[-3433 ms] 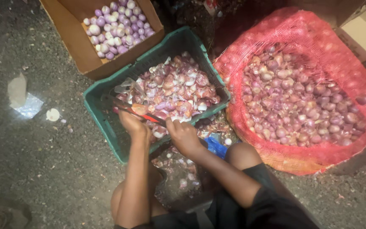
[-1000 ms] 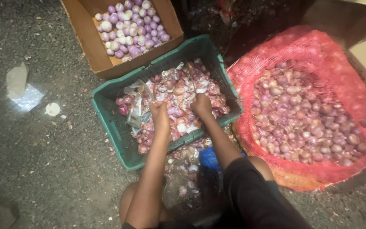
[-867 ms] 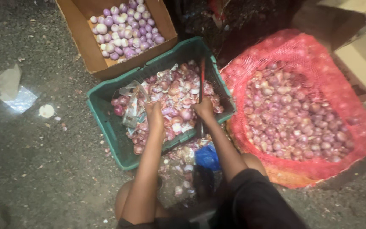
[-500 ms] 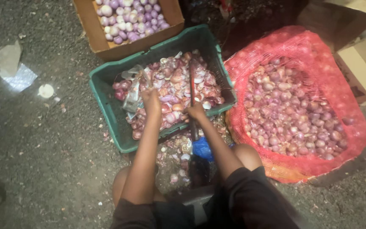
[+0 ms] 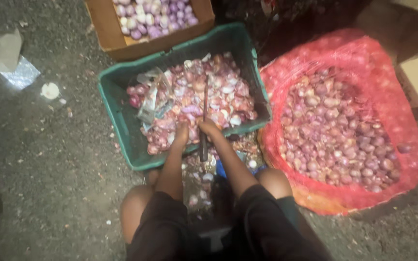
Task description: The person picks up onions one at a time and peels off the outer skins using a large knife over a green crate, then places the peeled onions into a cardboard box.
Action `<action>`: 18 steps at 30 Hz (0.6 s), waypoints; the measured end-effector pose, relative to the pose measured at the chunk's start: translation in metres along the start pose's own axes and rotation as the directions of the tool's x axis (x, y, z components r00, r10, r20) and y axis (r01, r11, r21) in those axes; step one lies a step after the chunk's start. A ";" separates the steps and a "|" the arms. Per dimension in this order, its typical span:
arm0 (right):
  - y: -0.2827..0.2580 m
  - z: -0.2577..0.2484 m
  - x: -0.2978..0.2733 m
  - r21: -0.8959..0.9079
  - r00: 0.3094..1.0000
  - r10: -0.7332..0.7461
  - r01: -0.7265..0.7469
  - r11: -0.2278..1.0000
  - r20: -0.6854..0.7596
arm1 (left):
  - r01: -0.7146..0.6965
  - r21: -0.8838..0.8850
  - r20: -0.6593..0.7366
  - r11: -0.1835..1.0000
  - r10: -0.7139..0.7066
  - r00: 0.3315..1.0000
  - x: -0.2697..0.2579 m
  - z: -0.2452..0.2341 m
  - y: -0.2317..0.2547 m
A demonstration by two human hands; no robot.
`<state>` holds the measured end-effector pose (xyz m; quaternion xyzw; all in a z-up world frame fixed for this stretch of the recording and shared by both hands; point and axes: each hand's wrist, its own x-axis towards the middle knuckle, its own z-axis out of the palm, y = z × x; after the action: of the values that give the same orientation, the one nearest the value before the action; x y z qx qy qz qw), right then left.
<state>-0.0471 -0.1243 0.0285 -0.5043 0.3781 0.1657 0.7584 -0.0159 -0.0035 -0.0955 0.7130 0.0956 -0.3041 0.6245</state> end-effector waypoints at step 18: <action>-0.022 -0.004 -0.089 -0.500 0.800 -0.599 0.523 0.690 0.009 | 0.170 -0.612 0.097 0.773 -0.139 0.985 -0.033 -0.001 0.109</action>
<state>-0.0937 -0.1259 0.1076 -0.7779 0.2097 -0.0262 0.5917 0.0139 -0.0167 0.0132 0.4519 0.2335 -0.3227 0.7982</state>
